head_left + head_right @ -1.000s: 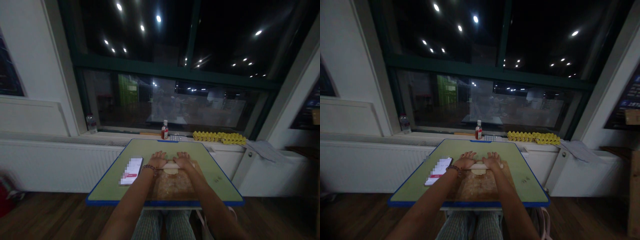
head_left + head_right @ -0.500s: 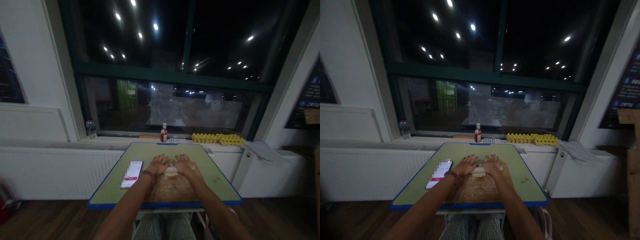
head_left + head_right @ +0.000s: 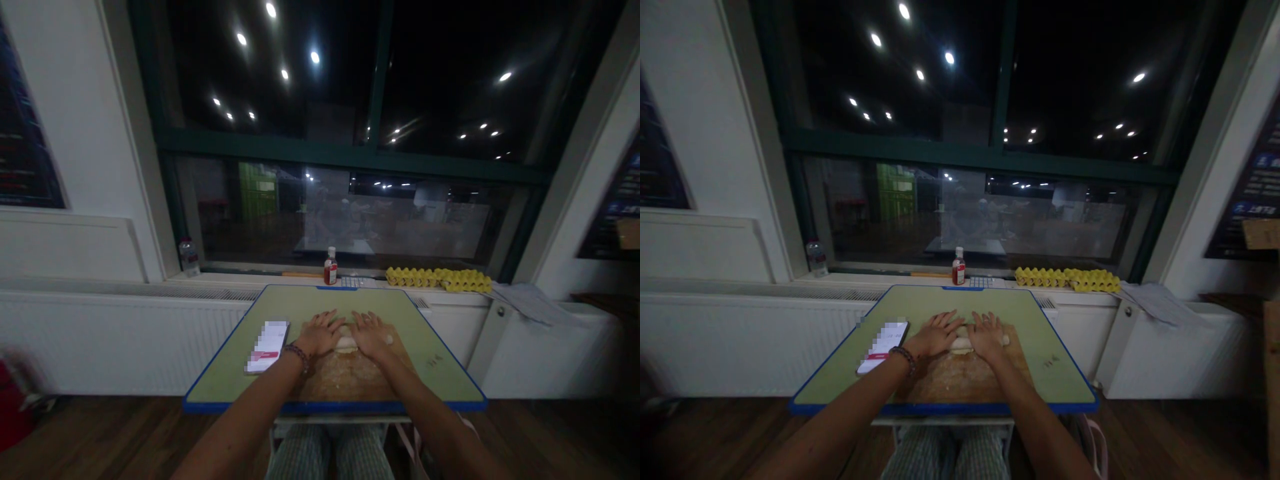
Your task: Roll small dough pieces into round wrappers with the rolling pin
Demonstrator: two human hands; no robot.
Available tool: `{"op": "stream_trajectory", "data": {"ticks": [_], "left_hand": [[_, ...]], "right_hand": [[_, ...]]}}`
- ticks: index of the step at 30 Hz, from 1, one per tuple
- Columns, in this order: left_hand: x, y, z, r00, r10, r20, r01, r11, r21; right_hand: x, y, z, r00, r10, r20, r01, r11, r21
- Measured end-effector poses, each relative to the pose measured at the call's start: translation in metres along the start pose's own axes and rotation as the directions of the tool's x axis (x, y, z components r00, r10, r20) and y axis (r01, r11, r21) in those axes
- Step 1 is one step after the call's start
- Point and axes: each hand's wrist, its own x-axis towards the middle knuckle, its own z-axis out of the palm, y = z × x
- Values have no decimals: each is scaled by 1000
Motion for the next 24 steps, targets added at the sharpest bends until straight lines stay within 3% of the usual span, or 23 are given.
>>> {"op": "stream_trajectory", "data": {"ticks": [13,24], "left_hand": [[-13,1,8,986,129,-110,-127,991,31],[-14,1,9,977,156,-145,-150,987,52]], "right_hand": [[-15,6,15,994,-23,-103,16,998,-61],[-9,9,19,995,-38,-90,33,997,-65]]}}
